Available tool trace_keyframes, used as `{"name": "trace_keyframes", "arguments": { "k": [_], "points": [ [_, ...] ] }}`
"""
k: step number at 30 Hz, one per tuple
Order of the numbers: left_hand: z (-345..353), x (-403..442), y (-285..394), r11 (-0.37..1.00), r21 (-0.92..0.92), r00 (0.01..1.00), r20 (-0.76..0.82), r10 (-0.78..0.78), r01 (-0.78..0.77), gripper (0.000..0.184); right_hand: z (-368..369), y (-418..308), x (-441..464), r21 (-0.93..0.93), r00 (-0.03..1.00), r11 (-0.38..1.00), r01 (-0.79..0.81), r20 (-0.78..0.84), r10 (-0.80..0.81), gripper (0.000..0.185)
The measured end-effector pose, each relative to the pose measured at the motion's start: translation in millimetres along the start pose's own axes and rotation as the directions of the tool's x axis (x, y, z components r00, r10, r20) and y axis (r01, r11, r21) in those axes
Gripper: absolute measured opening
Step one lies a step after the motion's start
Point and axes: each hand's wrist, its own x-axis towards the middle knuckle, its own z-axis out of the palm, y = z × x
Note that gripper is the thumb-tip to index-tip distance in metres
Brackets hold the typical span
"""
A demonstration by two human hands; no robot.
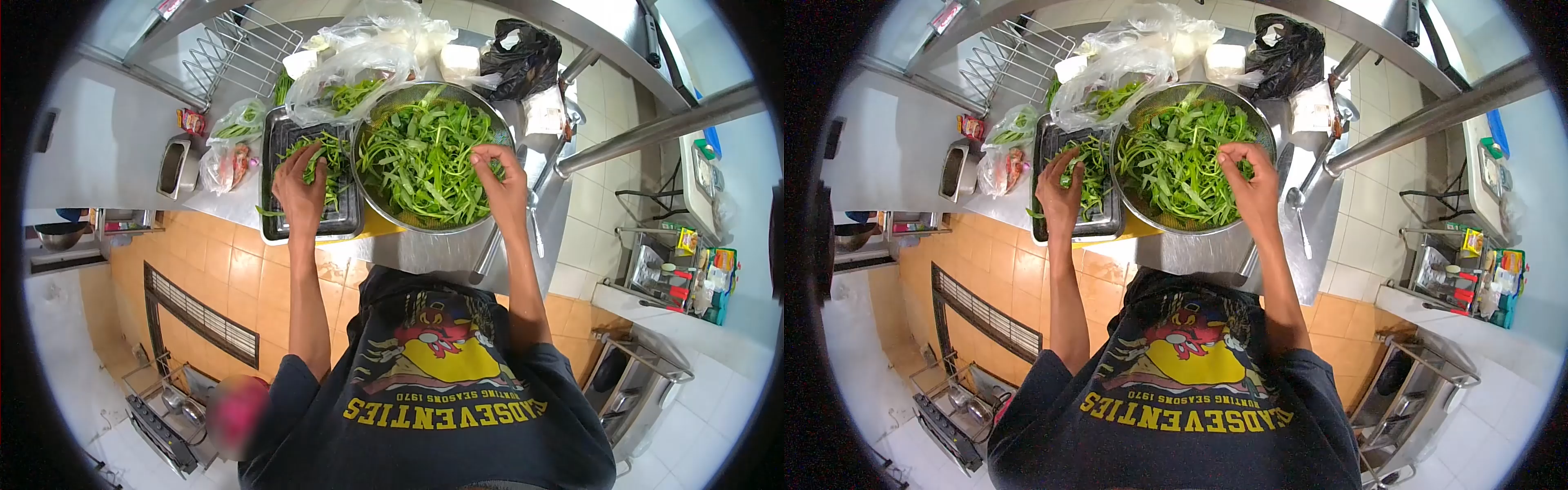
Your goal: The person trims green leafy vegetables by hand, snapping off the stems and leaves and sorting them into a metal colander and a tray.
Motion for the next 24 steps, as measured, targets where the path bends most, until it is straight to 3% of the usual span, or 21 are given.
{"name": "trace_keyframes", "arguments": {
  "k": [2, 5, 7, 10, 13, 17, 24],
  "points": [
    [5, 0, 8, 0.952, -0.293, 0.996, 0.040, -0.081, 0.090, 0.025, 2, 0, 0, 0.042, 0.999, 0.998, -0.045, -0.007, 0.046, 0.012],
    [19, -4, 40, 0.821, -0.507, 0.961, 0.217, -0.174, 0.263, 0.026, 3, -6, 2, 0.086, 0.998, 0.995, -0.058, 0.018, 0.057, 0.011],
    [27, -6, 68, 0.735, -0.541, 0.886, 0.429, -0.176, 0.408, 0.027, 5, -5, 2, 0.101, 0.998, 0.993, -0.053, 0.043, 0.049, 0.010],
    [46, -12, 94, 0.767, -0.553, 0.885, 0.463, -0.044, 0.327, 0.028, 10, -7, 0, 0.167, 0.995, 0.982, -0.084, 0.074, 0.073, 0.009],
    [49, -10, 111, 0.825, -0.543, 0.924, 0.376, 0.070, 0.158, 0.025, 11, -11, -2, 0.229, 0.990, 0.967, -0.117, 0.107, 0.094, 0.009],
    [48, -9, 111, 0.810, -0.562, 0.922, 0.380, 0.070, 0.170, 0.023, 11, -10, -3, 0.214, 0.992, 0.973, -0.082, 0.114, 0.058, 0.010],
    [22, -8, 51, 0.879, -0.426, 0.968, 0.215, -0.131, 0.214, 0.022, -3, 1, -3, -0.024, 0.997, 0.998, -0.056, 0.058, 0.057, 0.012]
  ]
}}
